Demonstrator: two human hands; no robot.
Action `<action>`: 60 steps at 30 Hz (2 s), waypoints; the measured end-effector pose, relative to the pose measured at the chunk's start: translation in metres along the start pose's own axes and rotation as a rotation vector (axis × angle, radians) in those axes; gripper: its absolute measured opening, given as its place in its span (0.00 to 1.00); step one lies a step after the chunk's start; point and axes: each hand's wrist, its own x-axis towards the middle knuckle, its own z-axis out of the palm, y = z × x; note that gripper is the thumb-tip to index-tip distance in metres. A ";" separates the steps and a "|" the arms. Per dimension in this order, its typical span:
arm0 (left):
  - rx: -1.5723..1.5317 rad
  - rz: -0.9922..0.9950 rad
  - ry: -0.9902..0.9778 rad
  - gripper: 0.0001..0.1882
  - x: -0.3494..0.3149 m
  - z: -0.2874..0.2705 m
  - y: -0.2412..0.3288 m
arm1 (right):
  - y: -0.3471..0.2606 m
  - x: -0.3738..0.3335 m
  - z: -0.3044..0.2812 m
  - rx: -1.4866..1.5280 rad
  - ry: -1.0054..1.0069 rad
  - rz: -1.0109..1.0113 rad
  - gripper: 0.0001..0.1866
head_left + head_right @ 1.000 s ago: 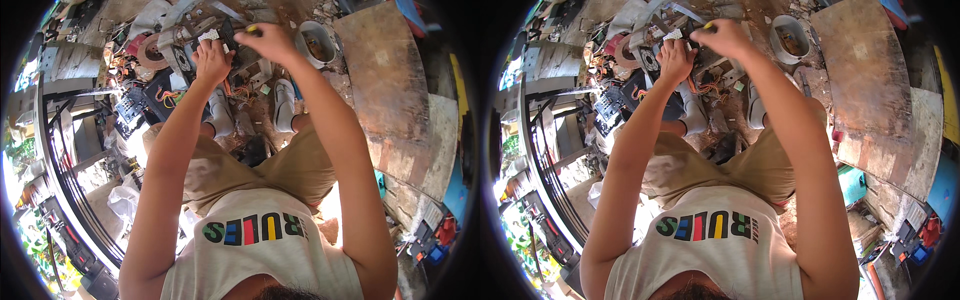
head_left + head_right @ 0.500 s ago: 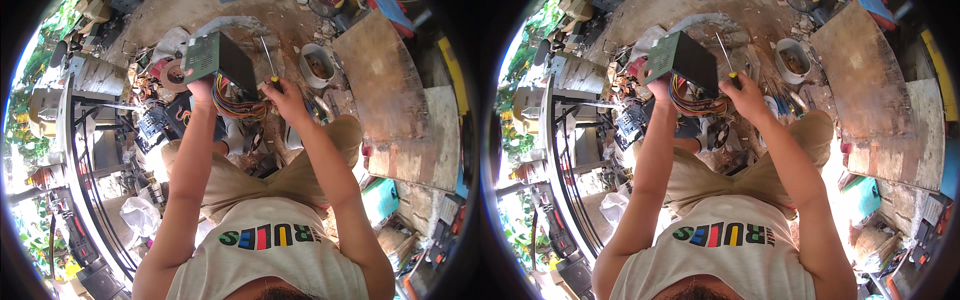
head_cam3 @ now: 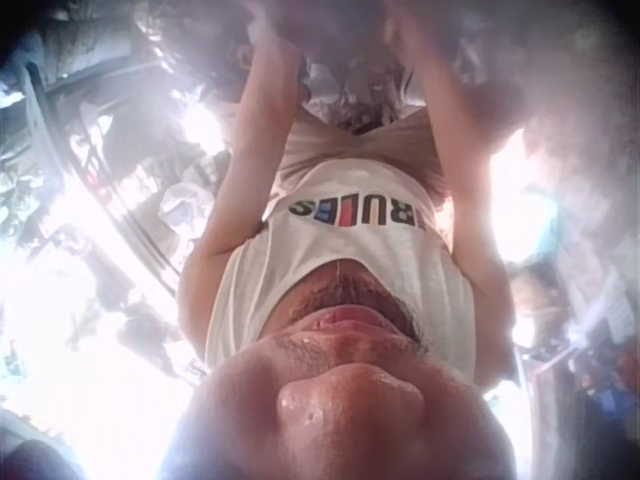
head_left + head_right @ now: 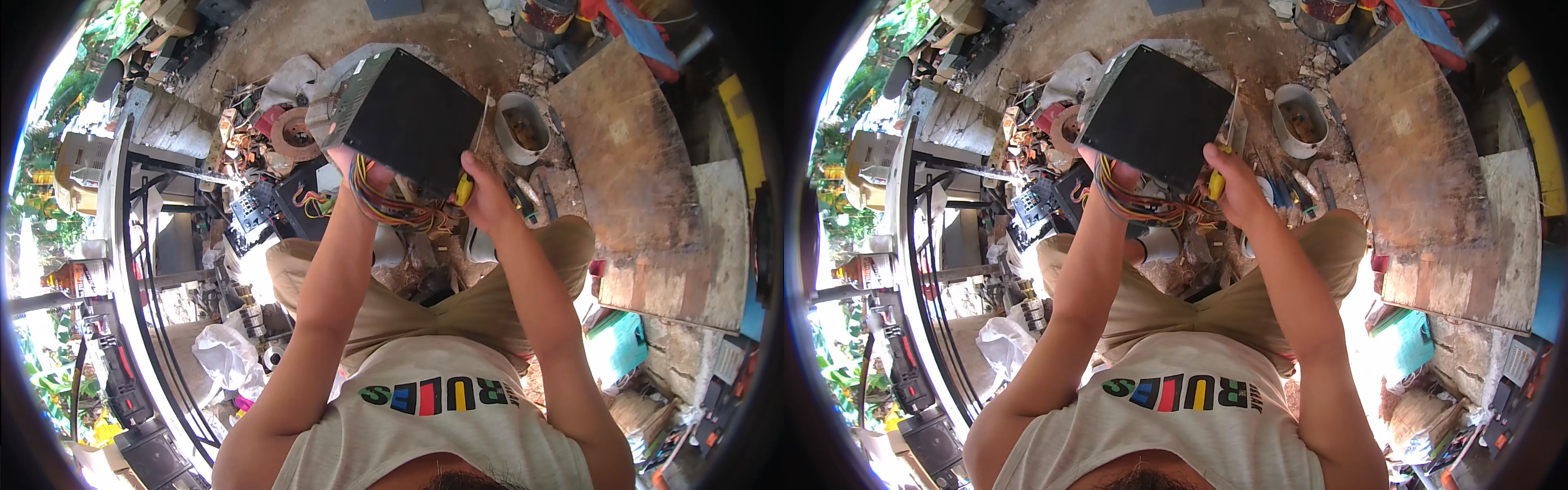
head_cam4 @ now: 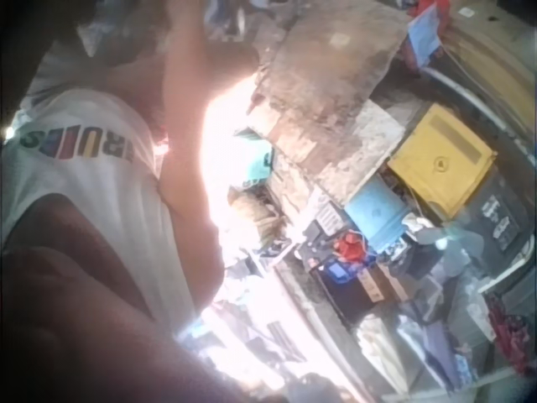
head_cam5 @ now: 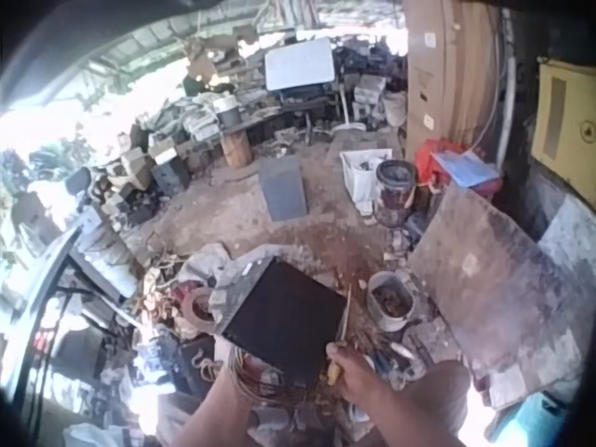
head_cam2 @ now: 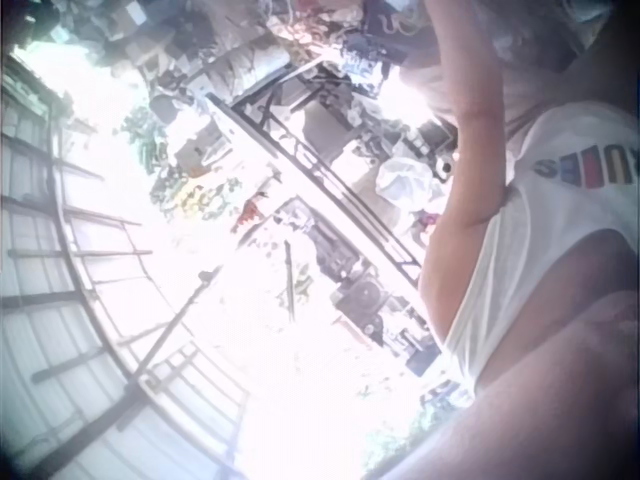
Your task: The person uses a screwdriver to remove screws from a computer power supply unit and separates the wires from the casing.
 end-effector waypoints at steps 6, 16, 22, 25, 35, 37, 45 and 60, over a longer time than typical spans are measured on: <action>0.068 0.073 0.042 0.33 -0.006 -0.020 0.008 | 0.010 -0.005 -0.007 0.018 -0.126 0.001 0.28; 1.190 0.132 -0.154 0.27 -0.037 0.043 -0.006 | 0.006 0.004 -0.011 -0.104 0.150 -0.089 0.26; 2.442 0.409 -0.671 0.21 -0.026 0.035 -0.005 | -0.033 -0.011 -0.044 -0.461 0.211 -0.130 0.18; 2.547 0.240 -0.807 0.20 -0.005 -0.001 0.018 | -0.049 -0.017 -0.064 -0.640 0.207 -0.130 0.23; 2.525 -0.083 -0.850 0.22 0.030 -0.102 0.025 | -0.120 0.002 -0.034 -1.231 0.305 -0.479 0.13; 2.515 -0.141 -0.820 0.21 0.027 -0.114 0.025 | -0.127 0.018 -0.018 -1.413 0.178 -0.620 0.12; 2.461 0.091 -0.453 0.30 0.039 -0.124 0.017 | -0.090 0.088 -0.008 -1.599 -0.075 -0.626 0.12; 2.632 0.162 -0.193 0.23 0.063 -0.145 -0.022 | -0.076 0.123 -0.014 -1.622 -0.241 -0.683 0.12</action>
